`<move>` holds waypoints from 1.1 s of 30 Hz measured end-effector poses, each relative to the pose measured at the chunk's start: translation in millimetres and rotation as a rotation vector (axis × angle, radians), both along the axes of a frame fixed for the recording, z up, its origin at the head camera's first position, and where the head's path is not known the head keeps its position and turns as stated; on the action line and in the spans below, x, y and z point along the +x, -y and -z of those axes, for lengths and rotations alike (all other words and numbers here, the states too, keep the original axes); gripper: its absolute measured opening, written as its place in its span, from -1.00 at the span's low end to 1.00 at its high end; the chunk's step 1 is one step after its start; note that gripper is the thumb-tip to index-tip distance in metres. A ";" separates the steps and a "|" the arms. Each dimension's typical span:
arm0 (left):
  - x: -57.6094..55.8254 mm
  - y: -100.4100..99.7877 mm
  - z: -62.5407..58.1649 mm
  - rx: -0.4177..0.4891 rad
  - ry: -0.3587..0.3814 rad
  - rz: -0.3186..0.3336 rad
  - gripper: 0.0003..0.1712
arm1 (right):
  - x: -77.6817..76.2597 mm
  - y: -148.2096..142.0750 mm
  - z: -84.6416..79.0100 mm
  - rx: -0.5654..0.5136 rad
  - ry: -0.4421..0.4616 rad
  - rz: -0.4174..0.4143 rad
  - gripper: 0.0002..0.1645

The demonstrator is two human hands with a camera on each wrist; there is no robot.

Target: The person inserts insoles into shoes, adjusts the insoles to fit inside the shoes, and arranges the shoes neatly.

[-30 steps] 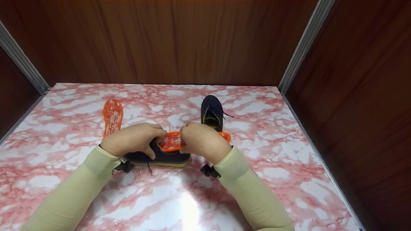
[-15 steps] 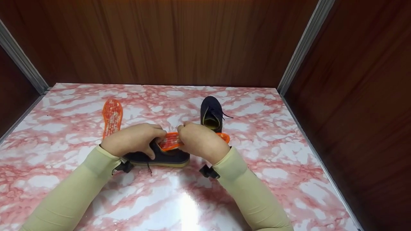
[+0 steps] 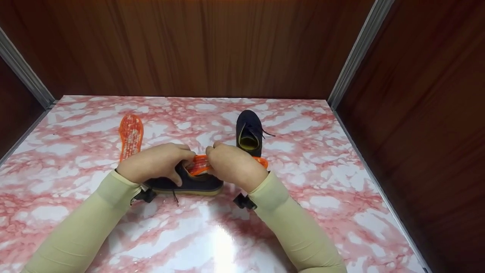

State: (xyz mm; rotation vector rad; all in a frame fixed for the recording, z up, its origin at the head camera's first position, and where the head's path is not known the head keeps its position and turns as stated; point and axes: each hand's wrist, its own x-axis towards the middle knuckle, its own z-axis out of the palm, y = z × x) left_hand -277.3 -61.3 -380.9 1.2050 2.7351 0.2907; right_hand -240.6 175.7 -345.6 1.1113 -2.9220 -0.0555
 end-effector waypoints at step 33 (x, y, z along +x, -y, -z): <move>3.8 1.0 -0.9 0.047 0.002 -0.017 -0.45 | 8.6 -23.0 -23.0 -0.057 0.053 0.064 -0.60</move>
